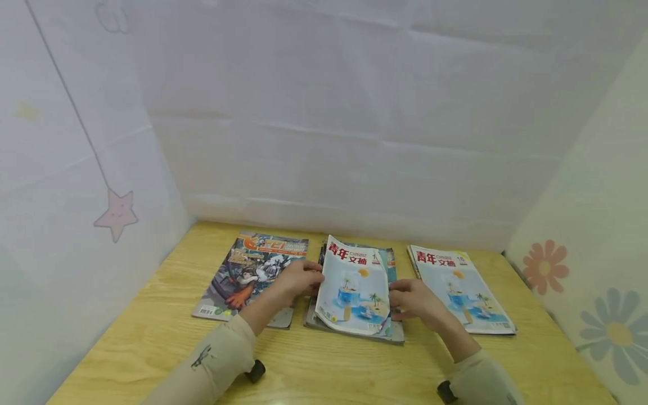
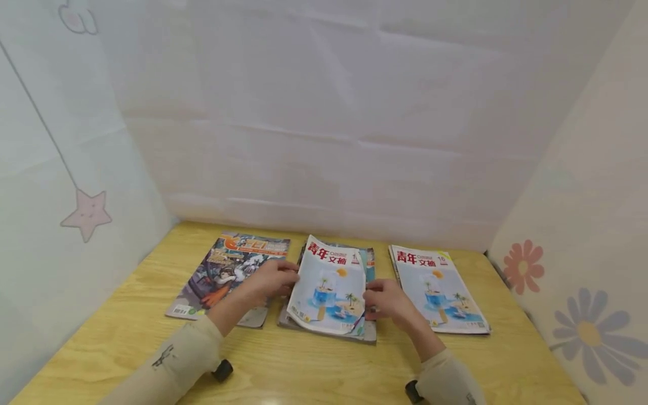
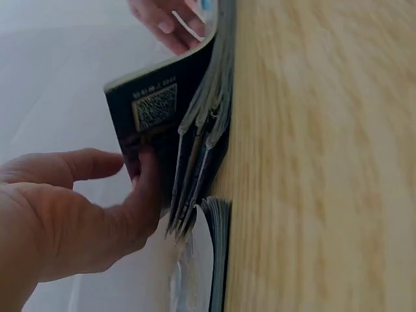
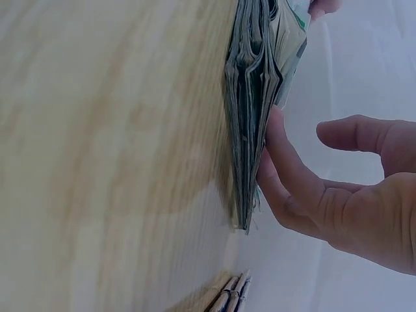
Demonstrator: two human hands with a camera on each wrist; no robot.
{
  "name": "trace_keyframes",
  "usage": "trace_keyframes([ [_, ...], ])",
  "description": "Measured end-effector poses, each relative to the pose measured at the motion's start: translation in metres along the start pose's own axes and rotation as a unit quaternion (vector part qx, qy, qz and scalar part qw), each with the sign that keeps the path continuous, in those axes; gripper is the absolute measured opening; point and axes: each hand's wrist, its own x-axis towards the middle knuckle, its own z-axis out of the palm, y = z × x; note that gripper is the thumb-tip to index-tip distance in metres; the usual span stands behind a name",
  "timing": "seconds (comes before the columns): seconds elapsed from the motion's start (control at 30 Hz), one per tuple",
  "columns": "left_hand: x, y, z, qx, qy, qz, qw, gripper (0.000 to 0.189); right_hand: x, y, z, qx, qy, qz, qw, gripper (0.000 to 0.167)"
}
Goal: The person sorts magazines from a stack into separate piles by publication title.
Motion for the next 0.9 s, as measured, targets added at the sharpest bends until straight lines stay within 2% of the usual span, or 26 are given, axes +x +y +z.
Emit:
trace_keyframes([
  [0.07,0.002,-0.003,-0.002,-0.044,-0.023,-0.021,0.9986,0.046,0.000,0.001,0.000,0.005,-0.002,0.001,1.0000,0.046],
  [0.13,0.004,-0.005,-0.004,-0.064,-0.046,-0.037,0.9963,0.052,-0.001,0.001,0.000,0.008,-0.005,0.001,1.0000,0.046],
  [0.27,0.005,-0.008,-0.008,-0.085,-0.084,-0.038,0.9921,0.062,-0.003,0.000,-0.001,0.015,-0.010,0.000,0.9998,0.046],
  [0.4,0.005,-0.003,-0.013,-0.095,-0.097,-0.014,0.9906,0.068,-0.003,-0.002,-0.002,0.023,-0.012,-0.003,0.9997,0.047],
  [0.57,0.001,0.009,-0.017,-0.090,-0.111,0.024,0.9894,0.066,0.000,-0.002,-0.003,0.024,-0.008,0.002,0.9997,0.047],
  [0.7,-0.004,0.020,-0.016,-0.090,-0.124,0.050,0.9870,0.061,0.004,-0.001,-0.003,0.024,0.002,0.006,0.9997,0.056],
  [0.83,-0.007,0.028,-0.014,-0.091,-0.125,0.059,0.9863,0.059,0.005,-0.001,-0.002,0.036,-0.005,0.007,0.9993,0.064],
  [0.9,-0.008,0.030,-0.014,-0.095,-0.122,0.057,0.9863,0.060,0.006,-0.001,-0.002,0.051,-0.021,0.005,0.9985,0.065],
])
